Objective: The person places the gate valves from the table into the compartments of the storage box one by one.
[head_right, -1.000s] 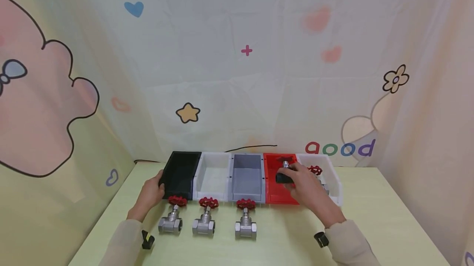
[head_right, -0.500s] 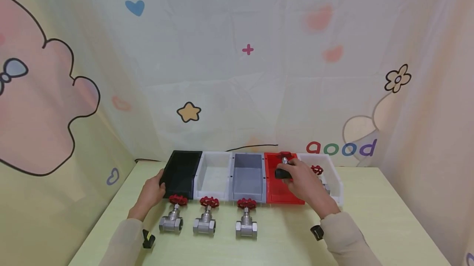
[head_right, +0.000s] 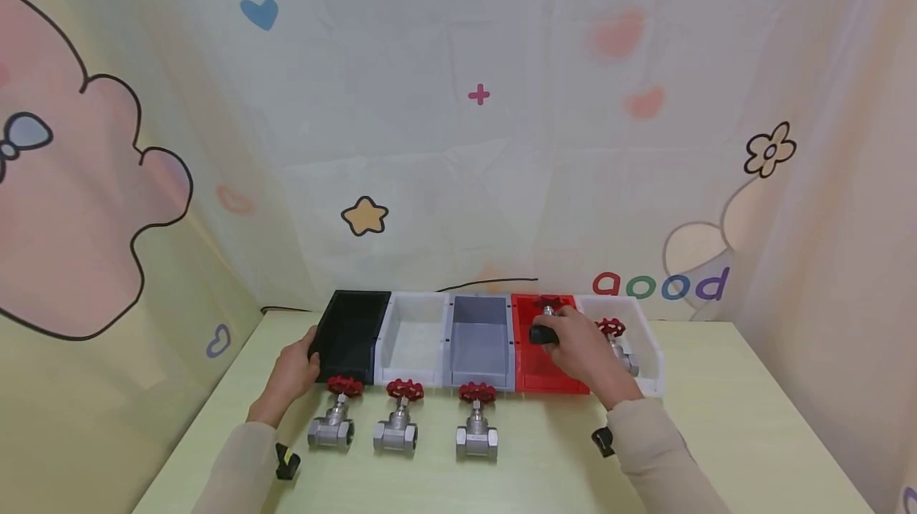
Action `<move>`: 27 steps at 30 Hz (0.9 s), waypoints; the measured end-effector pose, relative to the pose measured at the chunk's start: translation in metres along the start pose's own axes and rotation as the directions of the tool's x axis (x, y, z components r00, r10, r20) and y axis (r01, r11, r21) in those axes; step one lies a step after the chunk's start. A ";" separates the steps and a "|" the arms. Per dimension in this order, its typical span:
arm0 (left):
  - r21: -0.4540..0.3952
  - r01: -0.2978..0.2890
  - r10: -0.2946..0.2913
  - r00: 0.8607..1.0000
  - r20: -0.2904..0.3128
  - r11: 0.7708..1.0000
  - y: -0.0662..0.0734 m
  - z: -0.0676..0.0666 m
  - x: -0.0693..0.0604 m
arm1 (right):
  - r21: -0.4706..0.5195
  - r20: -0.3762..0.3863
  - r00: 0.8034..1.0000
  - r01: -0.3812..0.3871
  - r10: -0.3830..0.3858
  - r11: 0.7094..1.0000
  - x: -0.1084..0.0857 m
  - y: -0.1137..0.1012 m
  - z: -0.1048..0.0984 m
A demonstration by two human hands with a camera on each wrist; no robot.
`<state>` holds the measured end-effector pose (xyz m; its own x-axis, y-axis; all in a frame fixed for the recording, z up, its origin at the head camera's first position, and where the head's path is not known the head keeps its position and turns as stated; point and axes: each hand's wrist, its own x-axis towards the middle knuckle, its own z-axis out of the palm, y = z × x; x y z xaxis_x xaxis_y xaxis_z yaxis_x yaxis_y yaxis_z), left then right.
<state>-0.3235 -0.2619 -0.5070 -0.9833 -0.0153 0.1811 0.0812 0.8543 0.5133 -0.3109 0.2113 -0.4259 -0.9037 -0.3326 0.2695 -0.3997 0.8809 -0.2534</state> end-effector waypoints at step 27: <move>0.009 0.015 -0.015 1.000 -0.009 1.000 -0.003 0.003 0.003 | 0.023 0.193 0.973 -0.132 0.125 0.991 0.022 0.011 0.030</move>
<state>-0.3271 -0.2629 -0.5100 -0.9830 -0.0330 0.1804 0.0644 0.8589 0.5081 -0.3394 0.2035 -0.4502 -0.9591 -0.2783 0.0513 -0.2802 0.9091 -0.3081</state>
